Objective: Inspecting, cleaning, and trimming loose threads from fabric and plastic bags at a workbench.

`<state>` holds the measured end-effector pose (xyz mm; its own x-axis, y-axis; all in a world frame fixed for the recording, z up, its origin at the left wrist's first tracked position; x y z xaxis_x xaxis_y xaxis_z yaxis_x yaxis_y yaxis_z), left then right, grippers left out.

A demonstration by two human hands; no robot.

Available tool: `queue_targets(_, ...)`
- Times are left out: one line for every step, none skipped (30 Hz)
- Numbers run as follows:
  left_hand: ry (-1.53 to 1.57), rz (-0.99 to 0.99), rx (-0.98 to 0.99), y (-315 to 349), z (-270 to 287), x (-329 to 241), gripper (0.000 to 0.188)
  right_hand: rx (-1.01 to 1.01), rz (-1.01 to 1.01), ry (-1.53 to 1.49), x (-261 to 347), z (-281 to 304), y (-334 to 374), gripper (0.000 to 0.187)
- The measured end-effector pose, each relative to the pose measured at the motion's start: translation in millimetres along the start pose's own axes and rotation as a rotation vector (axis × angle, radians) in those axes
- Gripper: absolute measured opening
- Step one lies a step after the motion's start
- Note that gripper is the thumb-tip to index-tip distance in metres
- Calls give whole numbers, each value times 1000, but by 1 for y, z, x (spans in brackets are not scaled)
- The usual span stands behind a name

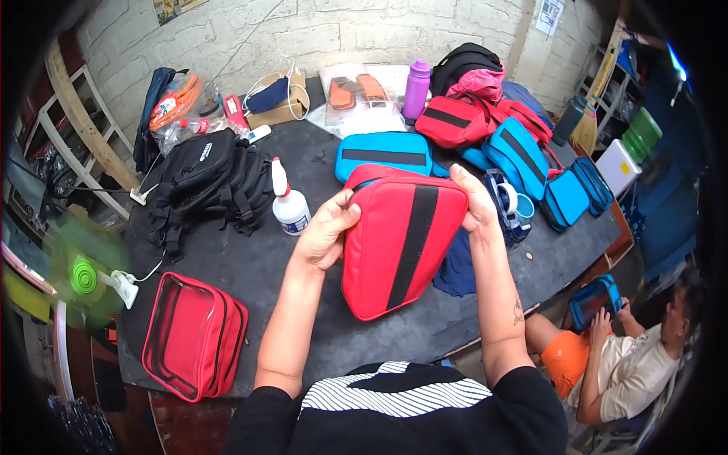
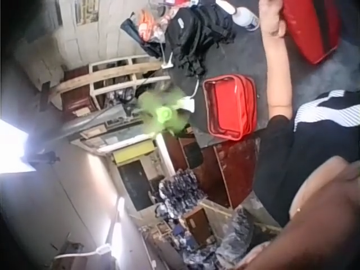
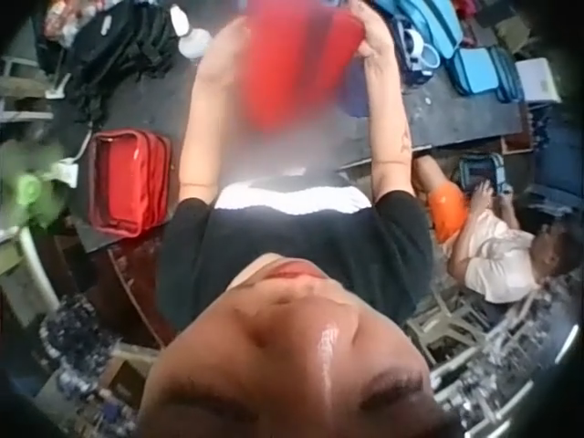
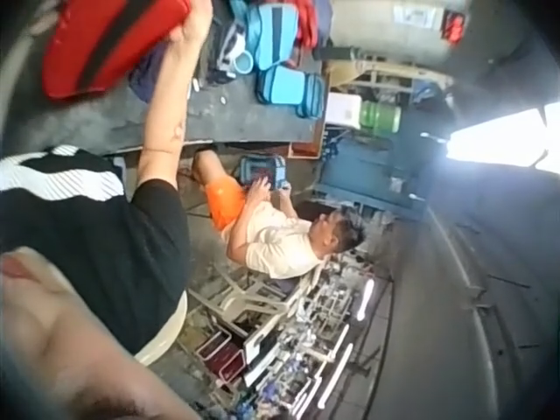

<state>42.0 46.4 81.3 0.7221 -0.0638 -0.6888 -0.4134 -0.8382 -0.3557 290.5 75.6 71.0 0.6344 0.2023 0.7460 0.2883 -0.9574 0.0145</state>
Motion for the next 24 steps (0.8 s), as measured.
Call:
queue_targets(-17,-106,-112,-4,8,7,19,-17,-26,-67,-2,0,1,13)
queue_targets(-15,-103,-108,-8,15,13,19,-35,-51,-134,-4,0,2,15)
queue_targets(-14,-191,-180,-11,21,11,16,12,-67,-151,-11,-7,3,28)
queue_targets(-15,-279,-252,-14,27,8,14,60,-83,-168,-19,-14,5,43)
queue_targets(-81,-368,-394,-18,31,8,19,59,-170,-237,-29,-14,9,47)
queue_targets(-78,-366,-394,-24,33,7,19,55,-254,-303,-40,-13,15,51)
queue_targets(-159,-416,-459,-29,41,4,21,147,-320,-318,-50,-6,19,52)
queue_targets(-241,-468,-525,-32,50,-1,23,152,-324,-316,-59,0,23,52)
queue_targets(-287,-393,-482,-36,50,-5,27,55,-314,-269,-66,1,28,51)
queue_targets(-289,-397,-484,-34,48,-7,27,-40,-304,-222,-70,2,31,49)
queue_targets(-177,-296,-443,-32,44,-6,28,-111,-175,-105,-67,8,30,44)
queue_targets(-61,-183,-395,-32,36,-2,31,-117,-171,-107,-68,18,28,44)
queue_targets(119,-12,-382,-29,29,4,41,-98,-94,-116,-65,25,25,41)
queue_targets(121,-6,-380,-26,24,9,41,-80,-16,-125,-63,32,22,38)
queue_targets(159,-10,-324,-20,16,14,44,-245,15,-89,-60,8,24,28)
queue_targets(202,-7,-249,-19,-1,19,47,-250,27,-86,-68,21,20,28)
queue_targets(96,-40,-240,-17,-15,18,51,-322,176,97,-80,51,11,25)
queue_targets(99,-32,-233,-18,-20,16,51,-393,318,278,-87,69,9,23)
queue_targets(-116,-58,-151,-20,-21,8,51,-551,370,681,-91,66,10,15)
queue_targets(-329,-81,-64,-22,-22,1,53,-569,159,781,-96,72,12,15)
queue_targets(-624,-63,2,-24,-22,-13,50,-598,252,789,-88,65,16,19)
queue_targets(-749,-13,72,-26,-19,-13,43,-638,343,796,-80,57,24,25)
queue_targets(-931,69,171,-31,-11,-10,40,-615,595,831,-61,48,27,31)
queue_targets(-1112,157,265,-32,-4,-6,37,-637,687,1038,-37,18,35,35)
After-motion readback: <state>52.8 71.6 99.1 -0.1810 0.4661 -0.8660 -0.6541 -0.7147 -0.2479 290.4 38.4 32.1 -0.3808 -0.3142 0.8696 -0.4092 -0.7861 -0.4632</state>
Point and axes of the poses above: each hand's wrist, its own y-axis away from the middle knuckle, its own z-axis out of the back of the hand, x = y × z, the point moved 4 cm from there along -y, towards the middle knuckle, and after that the axes turned 11 degrees about -z, right-handed, at the moved point
